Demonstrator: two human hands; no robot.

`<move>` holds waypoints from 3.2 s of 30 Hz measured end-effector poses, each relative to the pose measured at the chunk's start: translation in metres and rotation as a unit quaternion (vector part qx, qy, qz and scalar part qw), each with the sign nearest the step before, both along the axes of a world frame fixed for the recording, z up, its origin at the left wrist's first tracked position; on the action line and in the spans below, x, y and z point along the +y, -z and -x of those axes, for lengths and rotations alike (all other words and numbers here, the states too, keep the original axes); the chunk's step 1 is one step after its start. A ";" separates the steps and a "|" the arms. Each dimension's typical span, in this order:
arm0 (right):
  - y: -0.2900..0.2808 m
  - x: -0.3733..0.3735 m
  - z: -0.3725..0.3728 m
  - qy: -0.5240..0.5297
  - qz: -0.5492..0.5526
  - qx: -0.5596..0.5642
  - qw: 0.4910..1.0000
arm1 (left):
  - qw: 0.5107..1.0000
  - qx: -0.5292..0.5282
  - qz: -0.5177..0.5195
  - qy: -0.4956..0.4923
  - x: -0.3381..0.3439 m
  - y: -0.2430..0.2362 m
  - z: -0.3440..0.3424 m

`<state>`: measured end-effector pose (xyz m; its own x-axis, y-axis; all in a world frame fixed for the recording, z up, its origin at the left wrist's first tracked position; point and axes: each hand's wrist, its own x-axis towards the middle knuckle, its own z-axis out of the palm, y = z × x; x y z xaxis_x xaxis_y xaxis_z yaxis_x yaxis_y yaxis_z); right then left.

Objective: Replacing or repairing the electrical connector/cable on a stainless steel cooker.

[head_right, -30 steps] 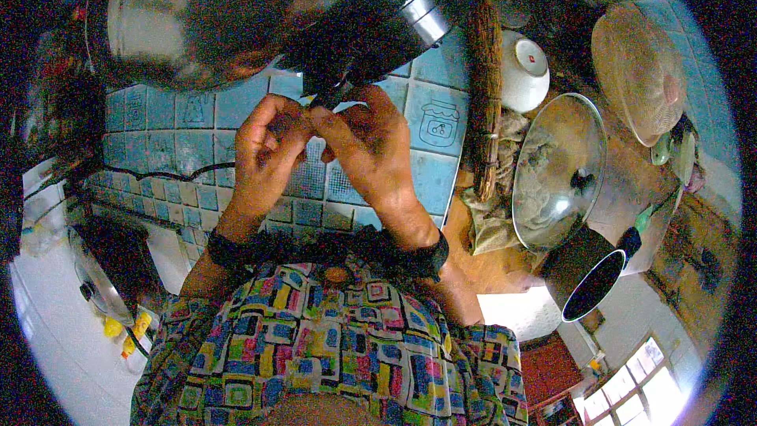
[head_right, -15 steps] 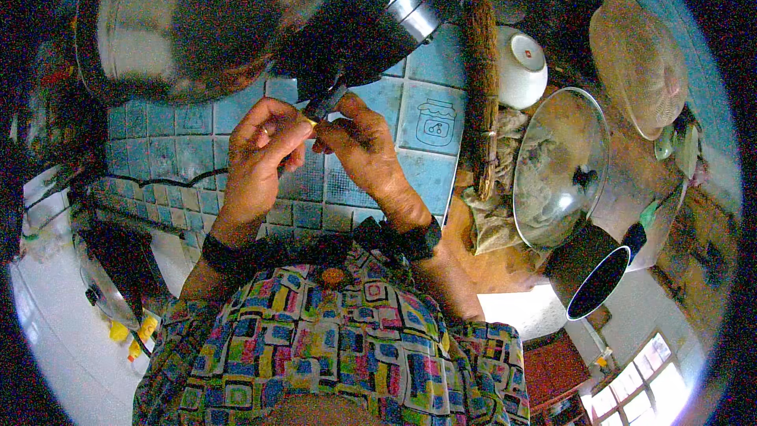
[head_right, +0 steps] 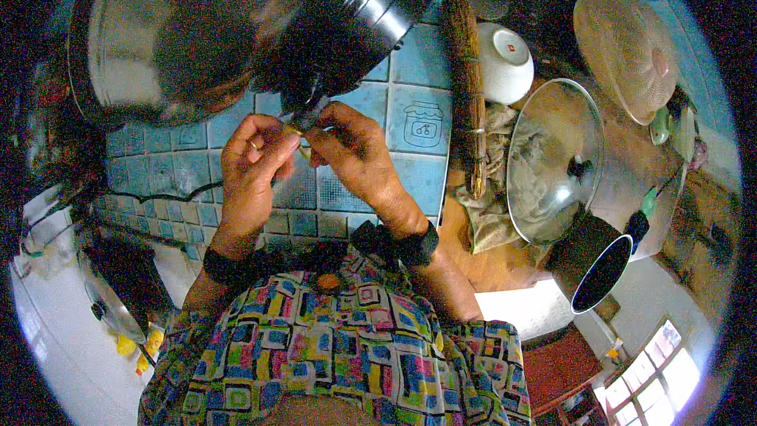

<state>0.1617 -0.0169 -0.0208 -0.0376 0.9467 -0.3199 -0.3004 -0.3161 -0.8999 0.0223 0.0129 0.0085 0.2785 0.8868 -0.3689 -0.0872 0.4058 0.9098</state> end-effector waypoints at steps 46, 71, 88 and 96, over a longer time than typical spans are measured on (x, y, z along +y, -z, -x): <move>0.006 0.001 0.005 0.011 -0.095 -0.196 0.976 | 0.999 -0.003 -0.024 0.032 0.001 -0.003 -0.005; 0.004 -0.025 -0.003 -0.068 -0.047 -0.133 0.988 | 0.986 0.007 -0.028 0.166 -0.013 0.009 0.017; 0.003 -0.044 -0.002 0.049 -0.027 -0.257 0.965 | 0.991 0.009 -0.047 0.125 -0.028 0.014 0.043; -0.074 -0.019 -0.035 0.277 -0.190 -0.307 0.891 | 0.994 -0.034 -0.046 0.095 -0.029 0.016 0.064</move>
